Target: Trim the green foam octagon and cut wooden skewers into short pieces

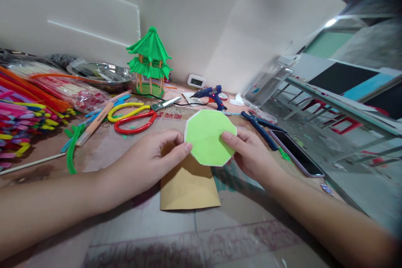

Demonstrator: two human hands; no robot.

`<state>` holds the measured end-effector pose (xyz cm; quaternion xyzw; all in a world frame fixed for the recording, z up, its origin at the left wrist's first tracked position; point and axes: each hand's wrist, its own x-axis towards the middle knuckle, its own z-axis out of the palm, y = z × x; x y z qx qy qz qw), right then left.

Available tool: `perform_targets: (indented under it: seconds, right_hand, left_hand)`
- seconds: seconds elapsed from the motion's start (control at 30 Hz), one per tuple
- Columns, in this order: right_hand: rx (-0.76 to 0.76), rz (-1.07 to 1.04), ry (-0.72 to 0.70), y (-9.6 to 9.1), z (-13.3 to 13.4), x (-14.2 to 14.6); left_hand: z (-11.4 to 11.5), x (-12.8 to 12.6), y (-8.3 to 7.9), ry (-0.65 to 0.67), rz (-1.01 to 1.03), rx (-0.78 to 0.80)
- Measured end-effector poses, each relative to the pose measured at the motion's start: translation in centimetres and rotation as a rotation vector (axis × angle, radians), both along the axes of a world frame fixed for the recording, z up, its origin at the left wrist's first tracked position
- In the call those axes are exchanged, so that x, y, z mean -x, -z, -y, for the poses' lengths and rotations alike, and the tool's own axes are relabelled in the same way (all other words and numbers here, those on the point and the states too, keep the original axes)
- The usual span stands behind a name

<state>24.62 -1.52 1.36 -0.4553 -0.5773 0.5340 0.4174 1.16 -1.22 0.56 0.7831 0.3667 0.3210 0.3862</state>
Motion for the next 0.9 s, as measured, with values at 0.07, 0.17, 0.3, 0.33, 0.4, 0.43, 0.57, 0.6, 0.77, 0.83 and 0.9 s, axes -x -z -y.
perform_targets:
  seconds: [0.07, 0.17, 0.3, 0.33, 0.4, 0.43, 0.57, 0.6, 0.77, 0.83, 0.9]
  right_hand:
    - [-0.03, 0.109, -0.012, -0.7, -0.2, -0.6]
    - [-0.184, 0.302, 0.055, -1.2, 0.0, -0.7]
    - [-0.501, 0.639, 0.097, -0.3, 0.4, 0.4]
    - [-0.548, 0.722, 0.087, 0.1, 0.5, 0.8]
    - [-0.588, 0.865, 0.062, 1.0, 0.5, 1.3]
    - [-0.589, 0.913, 0.048, 1.4, 0.5, 1.5]
    - [-0.562, 0.937, 0.025, 1.2, 0.5, 1.5]
    - [-0.543, 0.931, 0.011, 0.7, 0.6, 1.4]
    - [-0.408, 0.985, -0.122, -1.5, 1.9, 0.7]
    - [-0.416, 1.0, -0.098, -1.6, 1.9, 0.8]
    - [-0.46, 0.99, -0.04, -1.2, 1.5, 1.2]
  left_hand:
    - [-0.3, 0.2, 0.3, -0.007, -0.111, -0.143]
    - [-0.9, 0.4, 0.9, 0.01, -0.321, -0.331]
    - [-1.2, 0.3, 1.7, 0.005, -0.534, -0.416]
    - [-1.2, 0.1, 1.8, -0.003, -0.556, -0.427]
    - [-1.1, -0.1, 1.9, -0.026, -0.576, -0.445]
    - [-1.0, -0.2, 1.9, -0.035, -0.582, -0.451]
    - [-0.9, -0.2, 1.9, -0.056, -0.591, -0.467]
    - [-0.9, -0.2, 1.9, -0.057, -0.589, -0.467]
    - [-0.9, -0.1, 1.8, -0.049, -0.593, -0.449]
    - [-0.9, -0.2, 1.8, -0.045, -0.594, -0.452]
    - [-0.8, -0.2, 1.9, -0.041, -0.596, -0.467]
